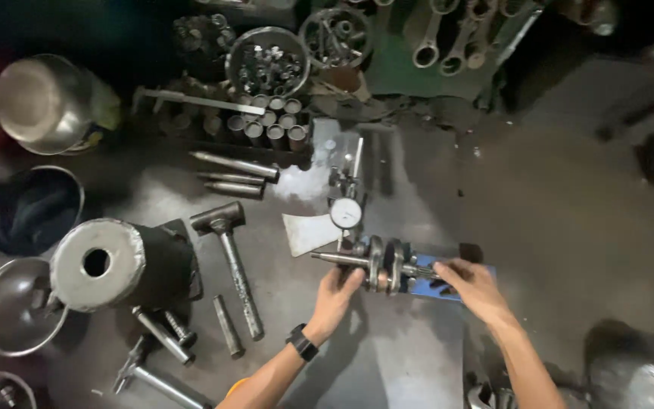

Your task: The person assembles a mechanical component by placing a cylindrical metal part onto a shaft with multiple circular discs. They repeatedly lift the assembly to a metal bowl on the floor and return it to the workbench, where they use a dial indicator to measure the part. The person also handles a hammer and a red basket of small metal pieces during the process.

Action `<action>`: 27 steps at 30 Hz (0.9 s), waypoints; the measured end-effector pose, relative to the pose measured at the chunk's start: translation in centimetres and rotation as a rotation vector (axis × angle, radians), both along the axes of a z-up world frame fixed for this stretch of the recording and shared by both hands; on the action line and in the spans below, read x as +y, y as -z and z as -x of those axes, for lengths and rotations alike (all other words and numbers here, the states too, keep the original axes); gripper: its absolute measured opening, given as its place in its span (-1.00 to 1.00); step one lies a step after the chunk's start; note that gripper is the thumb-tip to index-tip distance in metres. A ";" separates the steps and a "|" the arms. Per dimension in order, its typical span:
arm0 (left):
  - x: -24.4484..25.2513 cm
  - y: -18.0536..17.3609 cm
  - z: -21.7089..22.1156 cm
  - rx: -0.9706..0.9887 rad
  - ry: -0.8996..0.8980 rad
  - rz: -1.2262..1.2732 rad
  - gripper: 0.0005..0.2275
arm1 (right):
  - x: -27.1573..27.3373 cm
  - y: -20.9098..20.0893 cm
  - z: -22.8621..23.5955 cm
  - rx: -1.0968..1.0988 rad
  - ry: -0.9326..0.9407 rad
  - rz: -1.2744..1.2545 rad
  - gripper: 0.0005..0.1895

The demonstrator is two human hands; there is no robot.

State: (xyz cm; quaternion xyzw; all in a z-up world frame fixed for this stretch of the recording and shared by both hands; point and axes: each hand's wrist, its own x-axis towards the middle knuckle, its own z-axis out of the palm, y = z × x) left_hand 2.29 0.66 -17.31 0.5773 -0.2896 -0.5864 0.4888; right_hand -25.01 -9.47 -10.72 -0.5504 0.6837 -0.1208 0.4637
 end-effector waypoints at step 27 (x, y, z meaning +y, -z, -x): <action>-0.1 0.2 1.0 0.208 -0.005 0.087 -0.49 | -0.2 6.0 1.5 -0.349 0.082 -0.180 -0.67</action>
